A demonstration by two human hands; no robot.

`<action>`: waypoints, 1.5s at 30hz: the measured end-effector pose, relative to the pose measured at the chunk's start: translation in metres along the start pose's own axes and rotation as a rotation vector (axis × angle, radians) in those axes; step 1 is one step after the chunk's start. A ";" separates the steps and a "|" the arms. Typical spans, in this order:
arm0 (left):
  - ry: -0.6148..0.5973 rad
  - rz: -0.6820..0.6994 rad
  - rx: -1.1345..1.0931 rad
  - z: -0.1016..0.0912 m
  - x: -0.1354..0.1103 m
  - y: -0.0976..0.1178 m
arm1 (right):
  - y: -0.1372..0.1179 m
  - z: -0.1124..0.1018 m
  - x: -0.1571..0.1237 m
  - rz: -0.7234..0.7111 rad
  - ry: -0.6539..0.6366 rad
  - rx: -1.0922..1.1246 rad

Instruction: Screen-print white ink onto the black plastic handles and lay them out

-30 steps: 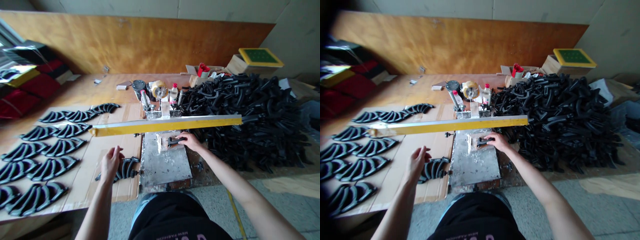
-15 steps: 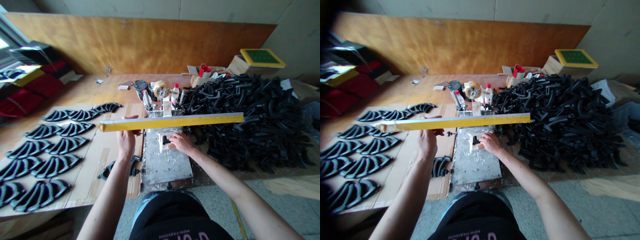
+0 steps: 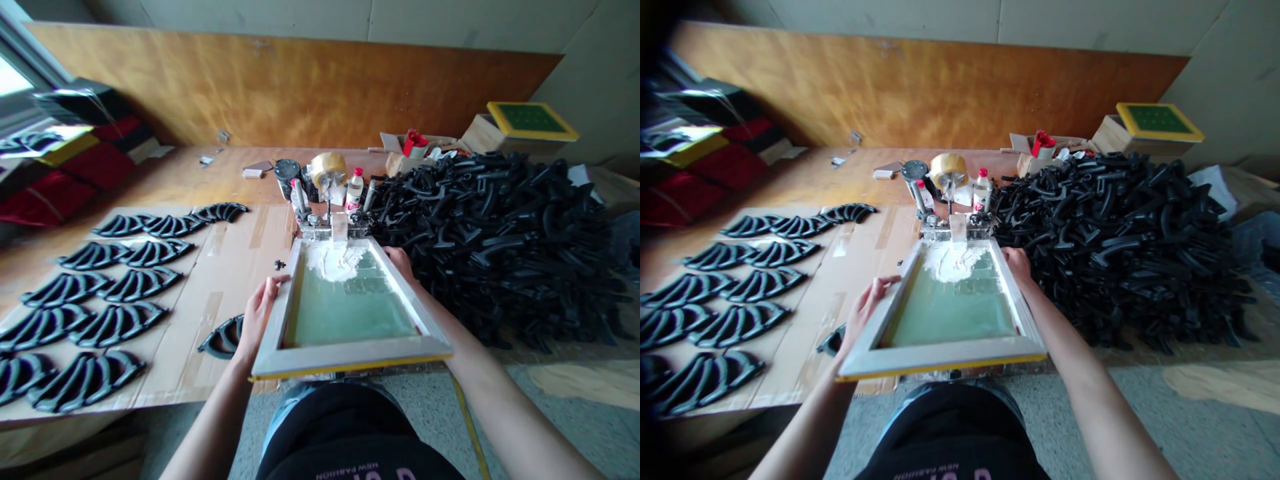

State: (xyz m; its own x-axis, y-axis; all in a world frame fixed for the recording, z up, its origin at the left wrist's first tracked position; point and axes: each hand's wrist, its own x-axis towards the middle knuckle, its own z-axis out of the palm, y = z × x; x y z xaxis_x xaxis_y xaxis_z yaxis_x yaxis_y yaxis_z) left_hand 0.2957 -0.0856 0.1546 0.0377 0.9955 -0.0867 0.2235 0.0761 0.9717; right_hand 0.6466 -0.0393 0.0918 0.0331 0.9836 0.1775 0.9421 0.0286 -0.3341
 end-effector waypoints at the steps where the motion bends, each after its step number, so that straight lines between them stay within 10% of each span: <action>1: -0.040 -0.062 0.006 0.001 -0.006 -0.012 | 0.001 -0.007 0.003 0.044 0.063 0.011; 6: -0.061 -0.256 0.001 0.017 -0.015 -0.069 | -0.043 -0.009 0.036 -0.204 0.272 0.113; 14: -0.031 -0.260 0.059 0.024 -0.009 -0.096 | -0.086 0.021 0.030 -0.351 -0.117 -0.064; 21: -0.021 -0.259 0.114 0.023 -0.010 -0.095 | -0.081 -0.007 -0.009 -0.787 -0.301 0.058; 32: -0.042 -0.294 0.004 0.020 -0.011 -0.081 | -0.076 0.004 -0.018 -0.717 -0.150 0.102; 38: -0.063 -0.305 -0.064 0.007 -0.013 -0.039 | -0.087 -0.021 0.059 -0.333 -0.024 0.071; 45: 0.018 -0.126 -0.357 0.006 0.020 0.025 | -0.003 -0.035 0.064 0.180 0.182 0.177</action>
State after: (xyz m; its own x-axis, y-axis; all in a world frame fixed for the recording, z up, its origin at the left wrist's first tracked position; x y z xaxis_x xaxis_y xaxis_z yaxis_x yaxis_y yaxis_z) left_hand 0.3076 -0.0643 0.1765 0.0138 0.9777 -0.2095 -0.1283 0.2095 0.9694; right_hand 0.6576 0.0170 0.1368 0.2684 0.9281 0.2582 0.8436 -0.0971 -0.5282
